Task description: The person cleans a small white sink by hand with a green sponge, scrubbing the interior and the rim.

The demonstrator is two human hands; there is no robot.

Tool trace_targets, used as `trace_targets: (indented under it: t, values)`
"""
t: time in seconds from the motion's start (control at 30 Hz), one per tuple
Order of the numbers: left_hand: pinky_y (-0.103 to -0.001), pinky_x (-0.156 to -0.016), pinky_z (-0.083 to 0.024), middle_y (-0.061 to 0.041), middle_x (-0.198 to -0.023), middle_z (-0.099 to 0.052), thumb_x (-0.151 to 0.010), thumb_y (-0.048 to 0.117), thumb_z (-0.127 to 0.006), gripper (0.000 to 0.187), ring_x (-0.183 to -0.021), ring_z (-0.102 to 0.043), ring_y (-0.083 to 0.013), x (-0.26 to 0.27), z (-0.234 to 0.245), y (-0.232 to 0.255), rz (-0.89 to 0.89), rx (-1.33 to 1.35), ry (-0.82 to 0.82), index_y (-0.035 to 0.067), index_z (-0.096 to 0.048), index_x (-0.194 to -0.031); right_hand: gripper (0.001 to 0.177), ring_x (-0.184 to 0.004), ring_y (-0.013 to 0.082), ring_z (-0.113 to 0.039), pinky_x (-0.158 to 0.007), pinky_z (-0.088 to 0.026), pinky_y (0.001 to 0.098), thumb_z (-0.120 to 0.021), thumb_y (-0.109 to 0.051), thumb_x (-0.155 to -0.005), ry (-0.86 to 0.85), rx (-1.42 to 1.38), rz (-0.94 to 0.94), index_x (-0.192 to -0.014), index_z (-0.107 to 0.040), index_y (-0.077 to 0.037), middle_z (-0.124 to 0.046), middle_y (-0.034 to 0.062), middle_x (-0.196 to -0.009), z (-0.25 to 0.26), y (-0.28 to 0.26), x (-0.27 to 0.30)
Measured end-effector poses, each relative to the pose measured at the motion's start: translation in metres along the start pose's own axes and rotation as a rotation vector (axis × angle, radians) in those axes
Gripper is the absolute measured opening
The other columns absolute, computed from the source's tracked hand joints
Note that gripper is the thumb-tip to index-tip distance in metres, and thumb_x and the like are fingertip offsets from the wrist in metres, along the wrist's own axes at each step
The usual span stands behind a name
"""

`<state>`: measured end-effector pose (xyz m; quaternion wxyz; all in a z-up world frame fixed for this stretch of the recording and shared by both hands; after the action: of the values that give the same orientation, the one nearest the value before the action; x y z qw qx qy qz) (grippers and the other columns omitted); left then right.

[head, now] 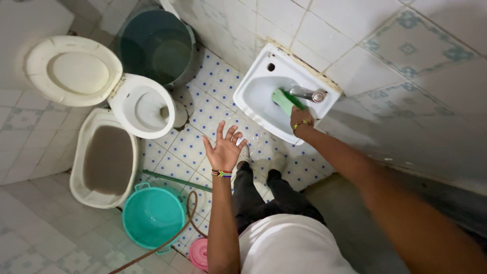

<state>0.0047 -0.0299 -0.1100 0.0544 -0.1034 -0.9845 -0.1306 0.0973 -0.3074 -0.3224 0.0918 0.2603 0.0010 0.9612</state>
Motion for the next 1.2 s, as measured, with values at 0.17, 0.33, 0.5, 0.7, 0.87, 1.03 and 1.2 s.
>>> trace_targets:
  t: [0.17, 0.33, 0.5, 0.7, 0.87, 1.03, 1.2]
  values:
    - [-0.047, -0.093, -0.041, -0.015, -0.122, -0.054, -0.088, 0.068, -0.033, 0.071, -0.105, -0.053, -0.0287, -0.001, 0.001, 0.005, -0.007, -0.02, 0.032, 0.015, -0.042, -0.135, 0.029, -0.078, 0.0344, -0.069, -0.044, -0.052, 0.051, -0.06, -0.013, -0.083, -0.093, 0.174, -0.064, -0.11, -0.055, -0.006, -0.067, 0.0137, -0.095, -0.038, 0.002, -0.004]
    - [-0.048, -0.093, -0.041, -0.015, -0.123, -0.054, -0.09, 0.068, -0.033, 0.071, -0.105, -0.053, -0.0295, -0.004, 0.001, 0.003, -0.006, 0.008, 0.015, 0.015, -0.042, -0.136, 0.016, -0.079, 0.0302, -0.069, -0.047, -0.05, 0.0484, -0.062, -0.01, -0.084, -0.101, 0.141, -0.098, -0.099, -0.066, -0.007, -0.07, 0.0129, -0.096, -0.053, 0.012, -0.013]
    - [-0.048, -0.096, -0.04, -0.016, -0.124, -0.054, -0.091, 0.069, -0.031, 0.073, -0.107, -0.053, -0.0287, -0.005, -0.008, 0.005, 0.004, -0.055, -0.035, 0.014, -0.043, -0.137, 0.021, -0.066, 0.0317, -0.069, -0.037, -0.05, 0.047, -0.059, -0.012, -0.083, 0.119, -0.006, 0.029, -0.103, -0.057, -0.008, -0.07, 0.0154, -0.081, 0.002, -0.006, -0.019]
    - [-0.051, -0.098, -0.039, -0.015, -0.125, -0.054, -0.089, 0.069, -0.029, 0.072, -0.109, -0.053, -0.0272, 0.006, -0.006, 0.021, -0.029, -0.089, -0.01, 0.016, -0.043, -0.135, 0.013, -0.08, 0.027, -0.071, -0.051, -0.056, 0.0483, -0.057, -0.008, -0.088, -0.164, 0.185, -0.195, -0.101, -0.06, -0.009, -0.07, 0.0104, -0.093, -0.023, 0.001, 0.023]
    - [-0.049, -0.098, -0.039, -0.014, -0.125, -0.054, -0.09, 0.07, -0.028, 0.073, -0.11, -0.053, -0.0271, 0.003, -0.011, 0.02, -0.016, -0.1, -0.028, 0.015, -0.042, -0.137, 0.025, -0.087, 0.0316, -0.066, -0.069, -0.054, 0.0428, -0.042, -0.02, -0.099, 0.114, -0.083, 0.066, -0.096, -0.062, -0.006, -0.067, 0.016, -0.094, -0.018, -0.001, -0.017]
    - [-0.047, -0.096, -0.04, -0.016, -0.126, -0.053, -0.091, 0.069, -0.028, 0.073, -0.109, -0.053, -0.028, 0.0, -0.018, 0.02, -0.012, -0.091, -0.064, 0.015, -0.042, -0.137, 0.033, -0.086, 0.032, -0.065, -0.068, -0.052, 0.042, -0.045, -0.028, -0.087, 0.001, 0.253, 0.369, -0.099, -0.062, -0.002, -0.062, 0.02, -0.098, -0.045, -0.012, -0.02]
    - [-0.047, -0.095, -0.041, -0.016, -0.125, -0.053, -0.09, 0.069, -0.028, 0.073, -0.108, -0.053, -0.0279, -0.005, -0.021, 0.003, 0.028, -0.092, -0.073, 0.014, -0.042, -0.137, 0.047, -0.072, 0.0275, -0.054, -0.058, -0.046, 0.0388, -0.04, -0.042, -0.091, -0.641, -0.296, 0.116, -0.106, -0.056, 0.0, -0.053, 0.0178, -0.089, -0.051, 0.047, -0.033]
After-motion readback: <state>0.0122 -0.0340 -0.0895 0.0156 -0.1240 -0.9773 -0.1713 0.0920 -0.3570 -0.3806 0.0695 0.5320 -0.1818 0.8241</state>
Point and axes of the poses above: each hand's wrist, its own x-axis away from the middle knuckle, its own z-axis out of the back of the hand, y = z × x, the point moved 9 cm from there along -x, towards the middle knuckle
